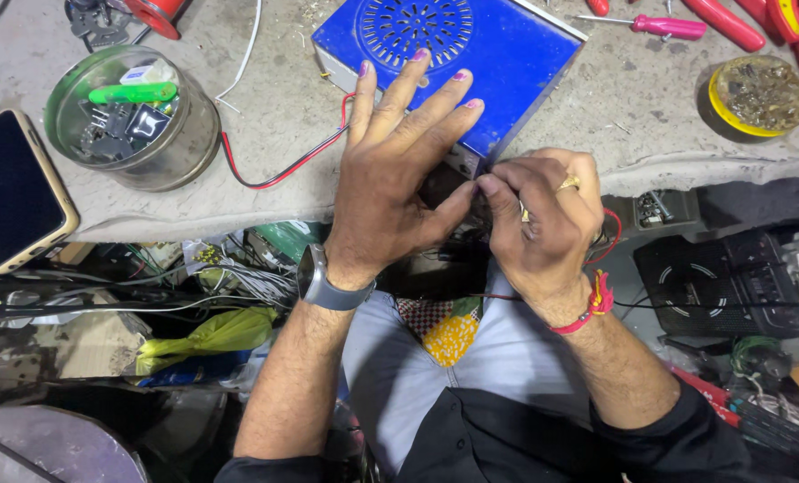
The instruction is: The person repairs a small blue electronic device by cutting wires, soldering connections on a circuit board, and reassembling the casing with screws. They use pliers, a soldering iron, and a screwdriver to complete the task.
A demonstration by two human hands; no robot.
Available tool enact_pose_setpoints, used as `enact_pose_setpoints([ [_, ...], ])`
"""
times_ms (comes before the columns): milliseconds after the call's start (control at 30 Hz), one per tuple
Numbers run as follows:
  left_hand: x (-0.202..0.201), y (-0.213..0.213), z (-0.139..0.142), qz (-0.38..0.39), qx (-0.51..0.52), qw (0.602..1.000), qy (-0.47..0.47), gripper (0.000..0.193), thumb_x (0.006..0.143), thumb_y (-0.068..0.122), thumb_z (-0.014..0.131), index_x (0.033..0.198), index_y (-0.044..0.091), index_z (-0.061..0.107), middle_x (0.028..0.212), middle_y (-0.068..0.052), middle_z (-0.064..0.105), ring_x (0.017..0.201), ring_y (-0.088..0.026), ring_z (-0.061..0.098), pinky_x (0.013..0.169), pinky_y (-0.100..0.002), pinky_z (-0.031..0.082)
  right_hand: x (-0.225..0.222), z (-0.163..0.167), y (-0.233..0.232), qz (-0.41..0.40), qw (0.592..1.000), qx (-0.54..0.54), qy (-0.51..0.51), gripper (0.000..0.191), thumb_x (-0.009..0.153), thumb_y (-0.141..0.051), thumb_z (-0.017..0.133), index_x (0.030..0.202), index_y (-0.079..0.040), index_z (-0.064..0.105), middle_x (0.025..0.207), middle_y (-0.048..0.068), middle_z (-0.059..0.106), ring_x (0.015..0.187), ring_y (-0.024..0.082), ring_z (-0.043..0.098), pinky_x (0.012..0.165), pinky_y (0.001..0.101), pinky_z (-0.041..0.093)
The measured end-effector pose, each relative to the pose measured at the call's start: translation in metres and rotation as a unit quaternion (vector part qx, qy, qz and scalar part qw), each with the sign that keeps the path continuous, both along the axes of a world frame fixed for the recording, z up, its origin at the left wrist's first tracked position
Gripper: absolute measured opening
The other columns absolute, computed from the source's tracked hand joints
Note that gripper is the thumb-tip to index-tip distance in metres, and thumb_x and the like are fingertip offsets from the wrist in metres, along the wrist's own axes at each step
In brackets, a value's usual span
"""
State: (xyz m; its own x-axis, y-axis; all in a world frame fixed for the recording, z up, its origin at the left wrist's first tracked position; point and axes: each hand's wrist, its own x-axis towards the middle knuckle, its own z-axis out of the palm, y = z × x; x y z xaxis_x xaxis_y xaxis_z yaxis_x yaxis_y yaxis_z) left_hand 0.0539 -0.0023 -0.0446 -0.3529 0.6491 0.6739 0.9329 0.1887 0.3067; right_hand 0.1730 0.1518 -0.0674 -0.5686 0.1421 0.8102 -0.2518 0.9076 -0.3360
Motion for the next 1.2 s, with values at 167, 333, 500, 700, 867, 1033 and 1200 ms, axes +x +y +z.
enact_pose_setpoints([
  [167, -0.003, -0.001, -0.004, 0.002, 0.015, 1.000, -0.001, 0.061, 0.090, 0.030, 0.084, 0.144, 0.017, 0.059, 0.157, -0.004, 0.053, 0.156, -0.035, 0.038, 0.132, -0.068, 0.016, -0.002, -0.007, -0.004, -0.012, 1.000, 0.018, 0.021, 0.018, 0.095, 0.006, 0.081, 0.108, 0.001, 0.071, 0.105, 0.011, 0.071, 0.099, 0.028, 0.063, 0.088, 0.0373, 0.049],
  [333, -0.007, -0.002, -0.008, -0.004, 0.019, 1.000, -0.002, 0.062, 0.089, 0.029, 0.085, 0.145, 0.018, 0.058, 0.158, -0.003, 0.052, 0.156, -0.034, 0.038, 0.133, -0.068, 0.016, -0.004, -0.014, -0.004, -0.001, 0.999, 0.001, 0.032, 0.020, 0.095, 0.009, 0.083, 0.108, 0.000, 0.070, 0.108, 0.010, 0.073, 0.100, 0.027, 0.065, 0.090, 0.0353, 0.050],
  [500, -0.008, -0.004, -0.009, -0.007, 0.021, 1.000, 0.001, 0.063, 0.090, 0.029, 0.084, 0.146, 0.017, 0.057, 0.158, -0.004, 0.051, 0.156, -0.034, 0.038, 0.133, -0.068, 0.016, -0.006, -0.016, -0.003, -0.003, 0.999, 0.008, 0.034, 0.020, 0.094, 0.009, 0.083, 0.110, 0.001, 0.072, 0.107, 0.011, 0.073, 0.100, 0.027, 0.065, 0.090, 0.0345, 0.052],
  [700, -0.008, -0.005, -0.008, -0.005, 0.024, 1.000, -0.003, 0.062, 0.089, 0.030, 0.084, 0.144, 0.017, 0.059, 0.157, -0.004, 0.053, 0.155, -0.033, 0.039, 0.132, -0.067, 0.016, -0.005, -0.012, -0.005, 0.008, 1.000, -0.003, 0.030, 0.016, 0.095, 0.006, 0.082, 0.105, 0.000, 0.071, 0.103, 0.010, 0.074, 0.099, 0.027, 0.066, 0.087, 0.0340, 0.051],
  [867, -0.008, -0.006, -0.007, -0.003, 0.021, 1.000, -0.004, 0.061, 0.089, 0.031, 0.084, 0.143, 0.016, 0.060, 0.156, -0.004, 0.053, 0.154, -0.034, 0.038, 0.131, -0.067, 0.015, -0.005, -0.007, -0.008, -0.009, 1.000, 0.009, 0.014, 0.012, 0.100, 0.003, 0.081, 0.106, 0.000, 0.072, 0.102, 0.010, 0.074, 0.095, 0.025, 0.066, 0.086, 0.0337, 0.051],
  [1033, -0.008, -0.007, -0.006, -0.004, 0.019, 1.000, -0.005, 0.061, 0.089, 0.032, 0.083, 0.143, 0.015, 0.061, 0.156, -0.005, 0.053, 0.154, -0.034, 0.038, 0.131, -0.068, 0.016, -0.004, -0.004, -0.010, -0.024, 0.999, 0.036, 0.000, 0.010, 0.102, 0.000, 0.080, 0.105, -0.001, 0.070, 0.101, 0.010, 0.072, 0.094, 0.027, 0.065, 0.085, 0.0356, 0.050],
  [1200, -0.008, -0.007, -0.005, -0.008, 0.018, 1.000, -0.006, 0.063, 0.086, 0.031, 0.083, 0.142, 0.014, 0.061, 0.156, -0.006, 0.053, 0.153, -0.034, 0.038, 0.130, -0.068, 0.016, -0.005, -0.002, -0.009, -0.032, 0.997, 0.074, -0.010, 0.010, 0.104, 0.001, 0.077, 0.104, -0.002, 0.067, 0.099, 0.010, 0.070, 0.093, 0.028, 0.063, 0.084, 0.0377, 0.048],
])
